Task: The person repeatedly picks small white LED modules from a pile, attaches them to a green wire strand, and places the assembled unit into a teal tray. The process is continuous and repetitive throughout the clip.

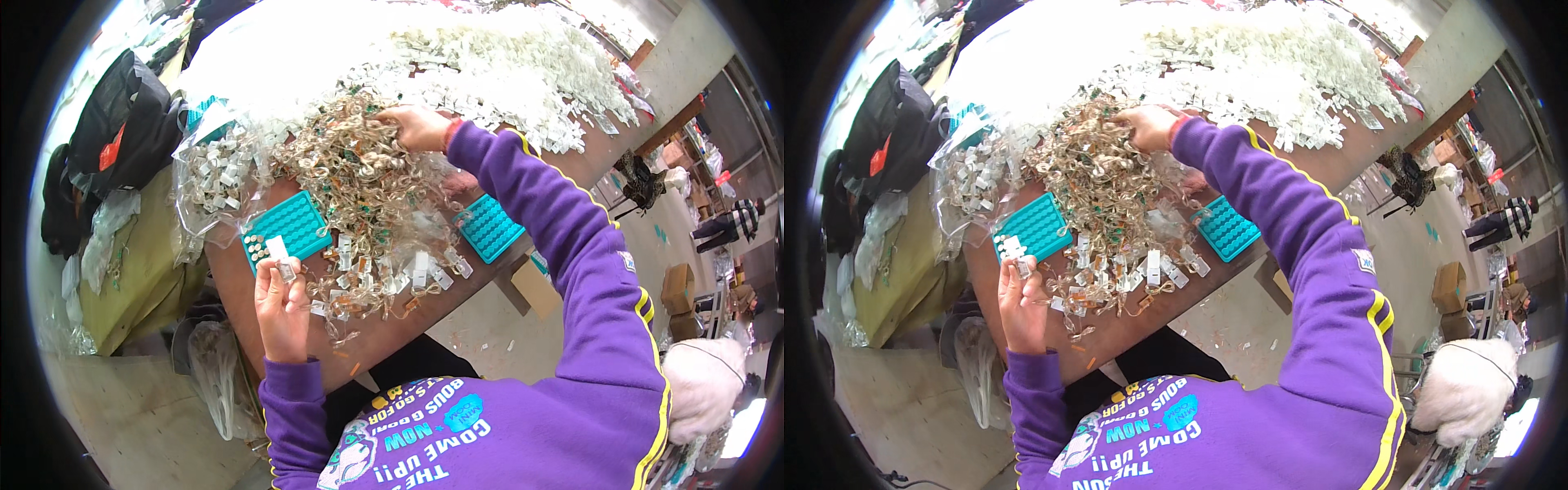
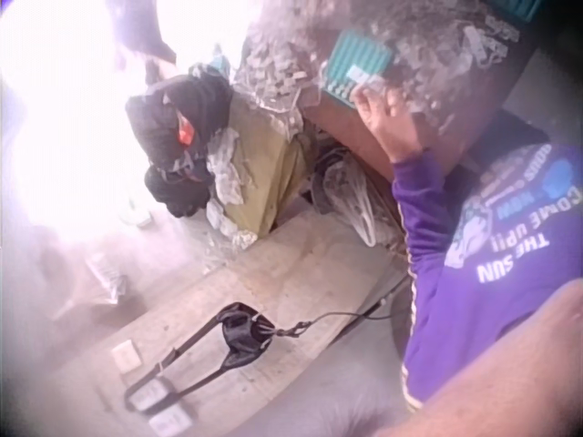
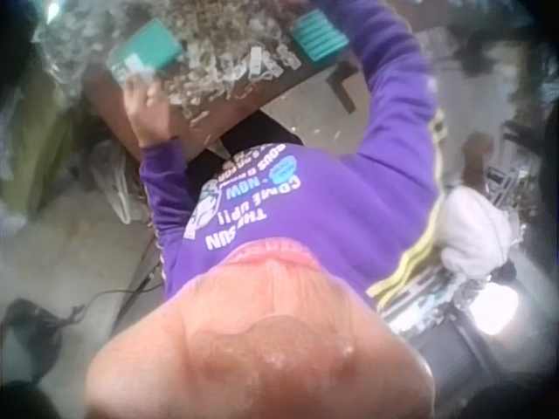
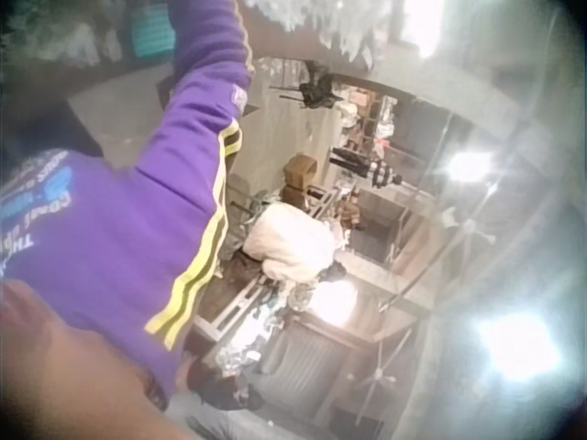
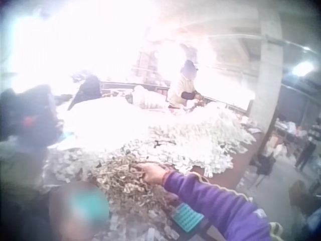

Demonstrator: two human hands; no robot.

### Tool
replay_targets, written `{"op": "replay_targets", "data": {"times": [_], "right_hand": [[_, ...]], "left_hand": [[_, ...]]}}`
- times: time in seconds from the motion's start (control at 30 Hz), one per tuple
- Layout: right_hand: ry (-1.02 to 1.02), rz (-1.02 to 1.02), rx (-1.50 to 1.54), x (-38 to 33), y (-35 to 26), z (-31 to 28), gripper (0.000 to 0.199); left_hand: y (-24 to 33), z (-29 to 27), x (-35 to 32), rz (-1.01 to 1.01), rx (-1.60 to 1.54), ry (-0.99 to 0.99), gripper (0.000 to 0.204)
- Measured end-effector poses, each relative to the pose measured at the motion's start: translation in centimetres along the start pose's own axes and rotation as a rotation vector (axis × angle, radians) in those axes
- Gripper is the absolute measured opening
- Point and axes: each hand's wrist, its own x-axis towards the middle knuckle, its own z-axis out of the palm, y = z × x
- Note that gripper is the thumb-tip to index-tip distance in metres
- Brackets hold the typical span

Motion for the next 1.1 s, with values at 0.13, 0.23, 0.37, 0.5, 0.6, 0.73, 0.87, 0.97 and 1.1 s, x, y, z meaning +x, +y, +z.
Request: {"op": "replay_targets", "data": {"times": [0.13,0.23,0.37,0.5,0.6,0.73,0.87,0.97,1.1], "right_hand": [[-0.184,0.116,0.092,2.8,-0.6,-0.7,0.062],[-0.224,0.084,0.046,3.8,-0.5,-1.1,0.060],[-0.206,0.149,0.114,4.8,-0.3,-1.0,0.043],[-0.098,-0.137,0.082,6.2,0.2,-1.2,0.026],[0.124,-0.470,-0.103,6.8,1.1,-1.8,0.031],[0.057,-0.292,-0.004,6.2,2.5,-2.0,0.045],[-0.036,-0.141,0.140,3.4,3.3,-4.3,0.054],[0.151,-0.201,-0.122,-0.5,2.8,-6.8,0.052],[0.291,-0.149,0.008,-9.2,0.0,-5.4,0.048]], "left_hand": [[0.1,-0.2,0.1,0.048,0.080,-0.003,0.014],[0.3,-0.4,0.3,0.026,0.029,-0.058,0.014],[0.5,-0.5,0.3,0.074,0.034,-0.010,0.014],[1.0,-0.7,0.4,0.042,-0.082,-0.201,0.011],[0.9,-0.9,0.4,0.085,0.025,-0.085,0.010],[0.6,-1.3,0.5,0.046,0.039,-0.155,0.011],[0.4,-1.2,0.6,0.044,0.136,-0.142,0.011],[0.2,-0.7,0.6,0.046,0.107,-0.221,0.012],[-0.2,-0.2,-0.4,0.196,0.241,0.005,0.011]]}}
